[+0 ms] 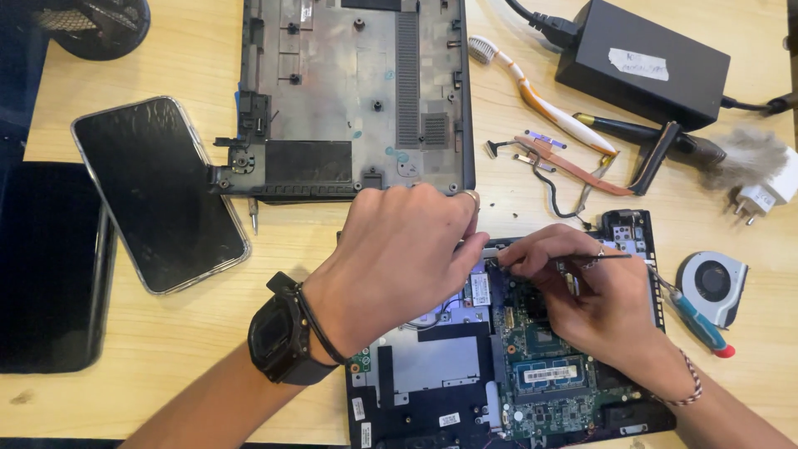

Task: Disassembling a laptop by removing internal components like the motherboard and disconnecting cables using tools.

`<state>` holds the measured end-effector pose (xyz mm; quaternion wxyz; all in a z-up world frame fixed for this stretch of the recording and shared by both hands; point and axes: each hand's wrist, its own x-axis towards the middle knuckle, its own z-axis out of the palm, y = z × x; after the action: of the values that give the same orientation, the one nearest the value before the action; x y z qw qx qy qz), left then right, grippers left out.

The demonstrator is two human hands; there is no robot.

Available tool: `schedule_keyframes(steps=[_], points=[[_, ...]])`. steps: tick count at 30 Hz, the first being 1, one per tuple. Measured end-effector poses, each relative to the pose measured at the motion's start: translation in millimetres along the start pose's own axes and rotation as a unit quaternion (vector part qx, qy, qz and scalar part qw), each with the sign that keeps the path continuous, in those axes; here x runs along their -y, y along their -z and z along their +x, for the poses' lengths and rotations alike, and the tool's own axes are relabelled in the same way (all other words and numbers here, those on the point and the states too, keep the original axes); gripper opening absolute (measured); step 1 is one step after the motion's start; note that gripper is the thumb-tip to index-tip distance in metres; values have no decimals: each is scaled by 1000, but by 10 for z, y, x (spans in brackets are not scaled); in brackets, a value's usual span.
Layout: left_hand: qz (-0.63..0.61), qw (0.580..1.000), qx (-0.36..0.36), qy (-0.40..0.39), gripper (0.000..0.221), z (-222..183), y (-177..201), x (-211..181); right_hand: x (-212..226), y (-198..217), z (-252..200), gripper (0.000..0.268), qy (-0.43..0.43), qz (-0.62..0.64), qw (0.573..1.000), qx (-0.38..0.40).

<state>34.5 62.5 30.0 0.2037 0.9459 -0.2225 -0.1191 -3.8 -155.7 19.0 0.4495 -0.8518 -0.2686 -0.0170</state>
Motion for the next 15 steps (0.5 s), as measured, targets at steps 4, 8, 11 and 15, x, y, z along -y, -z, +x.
schedule_keyframes(steps=[4,8,11,15], points=[[14,1000,-11,-5,33,11,-45,9,-19,-7,-11,18,5,-6,1000,-2],[10,1000,-1,-7,33,11,-9,-5,-30,-5,-26,19,-4,8,1000,-4],[2,1000,-1,-9,34,13,-17,10,-34,4,-22,19,2,-4,1000,1],[10,1000,-5,-9,33,12,-56,12,-28,3,-11,18,12,-3,1000,1]])
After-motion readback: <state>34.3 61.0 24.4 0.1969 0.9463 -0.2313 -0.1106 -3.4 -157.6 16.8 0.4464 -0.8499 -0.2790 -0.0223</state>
